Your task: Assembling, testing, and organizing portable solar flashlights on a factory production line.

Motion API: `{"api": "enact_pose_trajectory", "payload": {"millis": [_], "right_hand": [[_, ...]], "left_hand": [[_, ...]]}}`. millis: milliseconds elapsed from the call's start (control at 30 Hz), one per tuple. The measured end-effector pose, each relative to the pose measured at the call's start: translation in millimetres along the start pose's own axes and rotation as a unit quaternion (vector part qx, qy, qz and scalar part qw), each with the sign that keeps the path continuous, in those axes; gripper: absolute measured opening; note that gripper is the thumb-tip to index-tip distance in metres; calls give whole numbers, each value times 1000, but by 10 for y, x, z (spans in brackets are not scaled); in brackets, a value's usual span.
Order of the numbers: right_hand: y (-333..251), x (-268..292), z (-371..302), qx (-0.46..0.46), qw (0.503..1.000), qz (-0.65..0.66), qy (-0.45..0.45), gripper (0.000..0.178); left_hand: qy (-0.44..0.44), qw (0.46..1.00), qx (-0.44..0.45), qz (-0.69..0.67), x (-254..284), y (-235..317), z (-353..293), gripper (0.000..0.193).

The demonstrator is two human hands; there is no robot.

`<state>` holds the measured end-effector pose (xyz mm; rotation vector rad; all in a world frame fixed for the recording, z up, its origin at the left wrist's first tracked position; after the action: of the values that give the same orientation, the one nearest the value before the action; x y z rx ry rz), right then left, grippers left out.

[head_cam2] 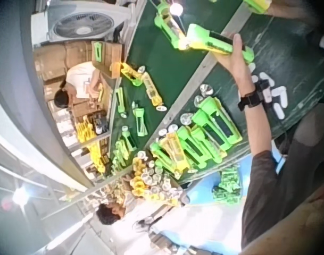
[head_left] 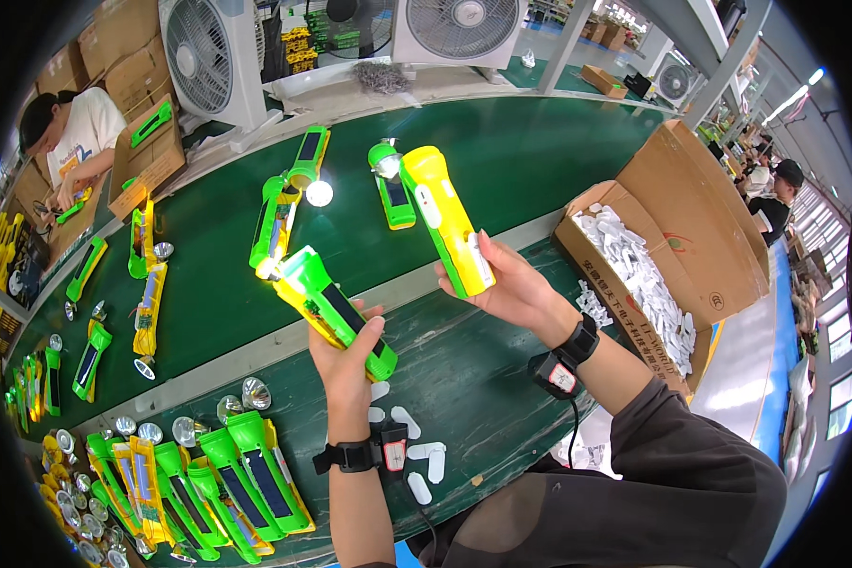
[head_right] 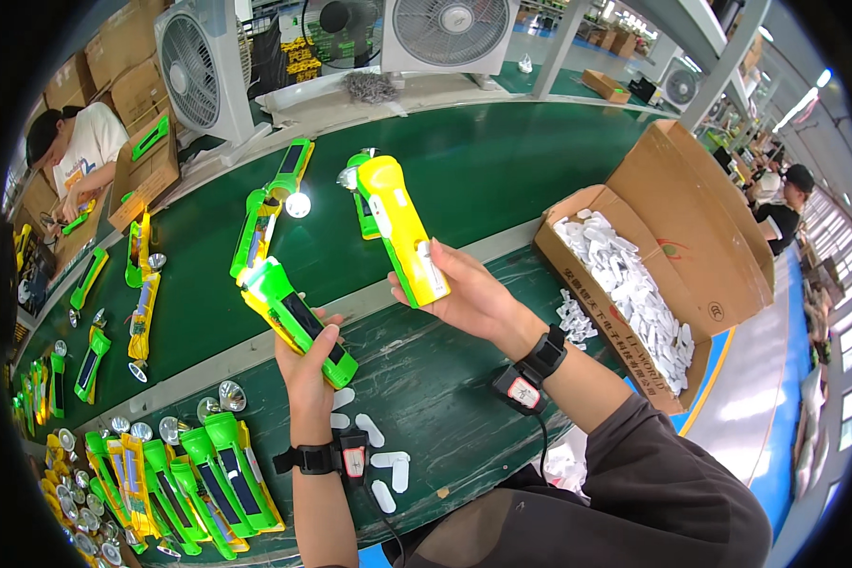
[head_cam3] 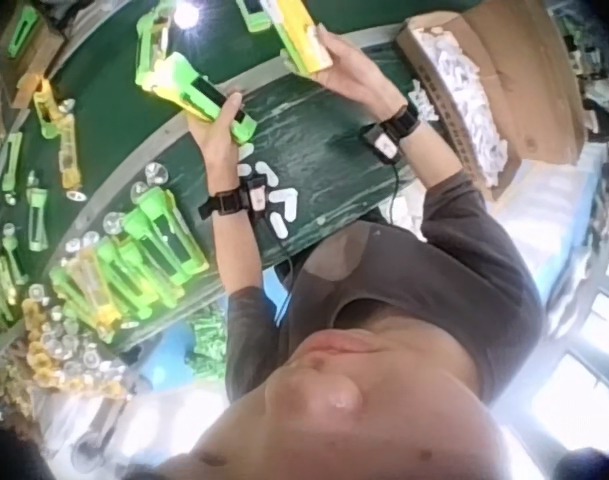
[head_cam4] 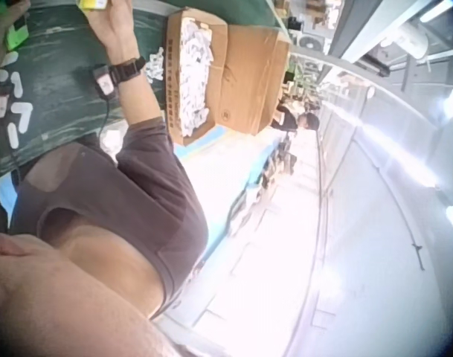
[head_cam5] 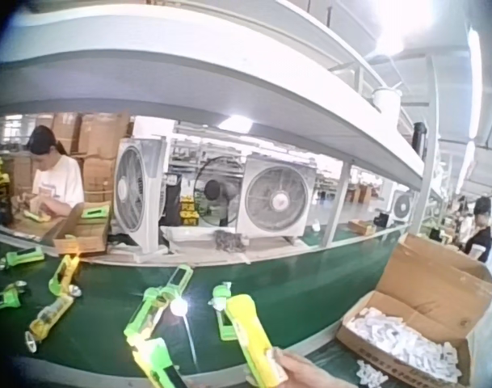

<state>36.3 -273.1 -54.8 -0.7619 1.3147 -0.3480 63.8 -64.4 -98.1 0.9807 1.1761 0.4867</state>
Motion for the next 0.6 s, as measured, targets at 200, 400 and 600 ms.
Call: {"api": "enact_pose_trajectory", "payload": {"millis": [200,400,600], "right_hand": [[26,-108,30,-29,999,8,15,44],[31,-65,42,-52,999,-1,2,41],[49,14,19,-57,996,-23,64,41]], "left_hand": [[9,1000,6,12,34,-3,12,58],[15,1000,5,18,25,-21,16,59],[19,999,4,29,29,-36,5,59]]}}
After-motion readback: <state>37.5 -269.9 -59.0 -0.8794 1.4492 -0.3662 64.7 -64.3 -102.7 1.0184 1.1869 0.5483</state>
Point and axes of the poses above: each hand's wrist, its own z-axis towards the middle knuckle, its own x-axis out of the back of the hand, y = z × x, the point moved 6 cm from there along z, towards the middle knuckle, and after that the axes turned 15 degrees about -y, right-handed, at the moved point
